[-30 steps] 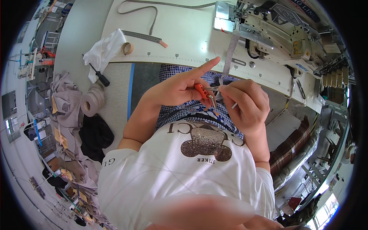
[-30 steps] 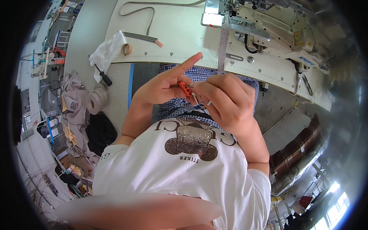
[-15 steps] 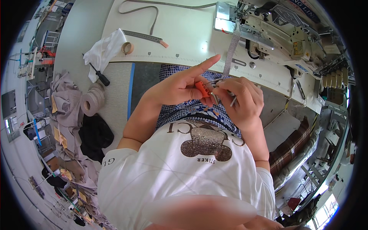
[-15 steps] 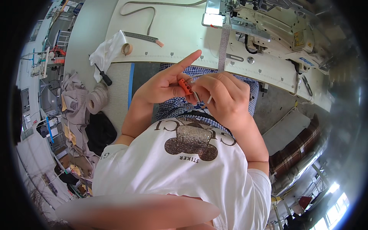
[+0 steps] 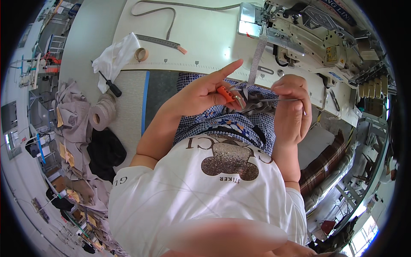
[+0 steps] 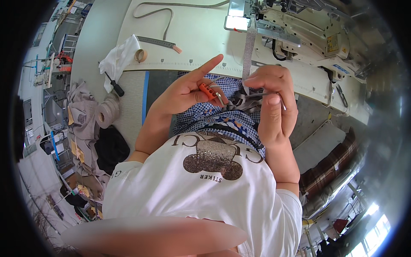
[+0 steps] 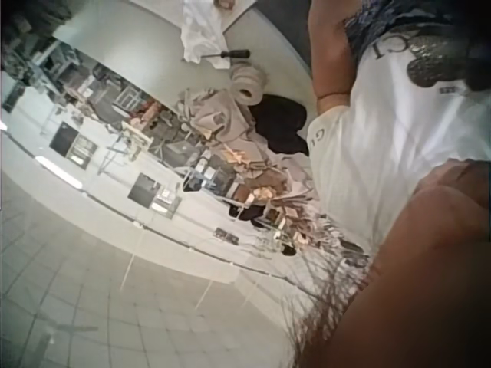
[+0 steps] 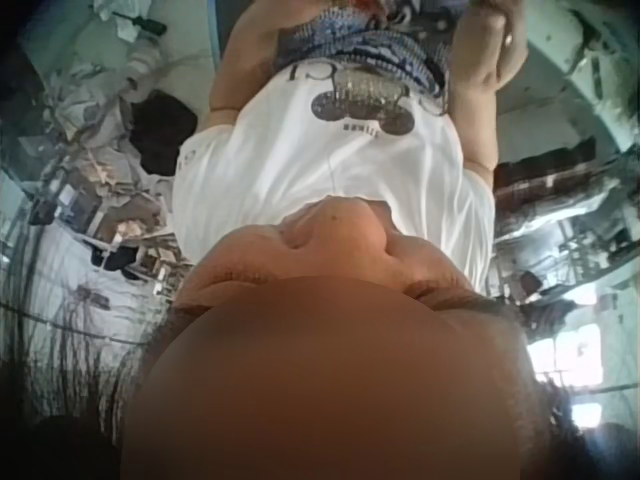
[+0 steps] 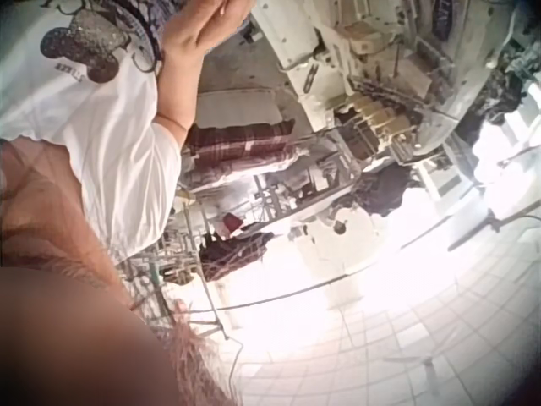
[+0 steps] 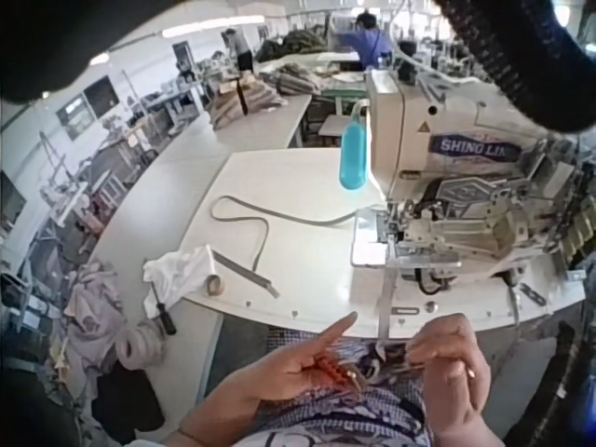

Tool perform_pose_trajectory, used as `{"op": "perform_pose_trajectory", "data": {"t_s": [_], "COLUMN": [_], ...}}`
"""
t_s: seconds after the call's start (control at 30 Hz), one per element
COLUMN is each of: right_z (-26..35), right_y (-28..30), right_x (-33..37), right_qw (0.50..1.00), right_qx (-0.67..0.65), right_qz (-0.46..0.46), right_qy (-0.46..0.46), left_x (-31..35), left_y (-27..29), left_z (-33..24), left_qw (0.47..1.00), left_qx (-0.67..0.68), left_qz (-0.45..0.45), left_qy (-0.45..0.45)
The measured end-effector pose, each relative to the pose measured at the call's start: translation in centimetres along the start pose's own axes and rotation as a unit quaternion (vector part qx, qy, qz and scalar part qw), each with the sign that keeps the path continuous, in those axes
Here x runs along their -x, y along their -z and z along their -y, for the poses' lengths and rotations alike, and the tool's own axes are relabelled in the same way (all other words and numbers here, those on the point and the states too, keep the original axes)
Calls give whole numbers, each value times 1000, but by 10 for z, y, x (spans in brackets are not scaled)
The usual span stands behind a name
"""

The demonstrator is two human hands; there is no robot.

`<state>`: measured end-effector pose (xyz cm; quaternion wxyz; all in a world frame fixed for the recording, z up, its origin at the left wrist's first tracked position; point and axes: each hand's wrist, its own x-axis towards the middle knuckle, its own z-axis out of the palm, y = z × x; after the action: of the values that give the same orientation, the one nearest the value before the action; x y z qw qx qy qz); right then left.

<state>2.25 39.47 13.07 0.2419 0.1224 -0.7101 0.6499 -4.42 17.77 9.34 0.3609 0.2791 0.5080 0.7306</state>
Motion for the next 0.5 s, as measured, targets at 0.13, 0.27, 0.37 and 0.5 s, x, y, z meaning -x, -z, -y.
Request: {"op": "perform_pose_trajectory", "data": {"t_s": [0.13, 0.27, 0.37, 0.5], "right_z": [4, 13, 13, 10], "right_y": [3, 1, -4, -7], "right_x": [1, 6, 9, 9], "right_qw": [995, 998, 1000, 994], "right_qx": [93, 64, 12, 88], "right_qz": [-5, 12, 1, 26], "right_qy": [37, -8, -16, 52], "left_x": [-1, 0, -1, 1], "left_y": [0, -1, -1, -1], "left_z": [2, 3, 3, 1], "left_qw": [998, 995, 995, 992], "left_qx": [-65, -86, -95, -121], "left_qz": [-6, -14, -19, -21], "left_qy": [-23, -37, -37, -22]}}
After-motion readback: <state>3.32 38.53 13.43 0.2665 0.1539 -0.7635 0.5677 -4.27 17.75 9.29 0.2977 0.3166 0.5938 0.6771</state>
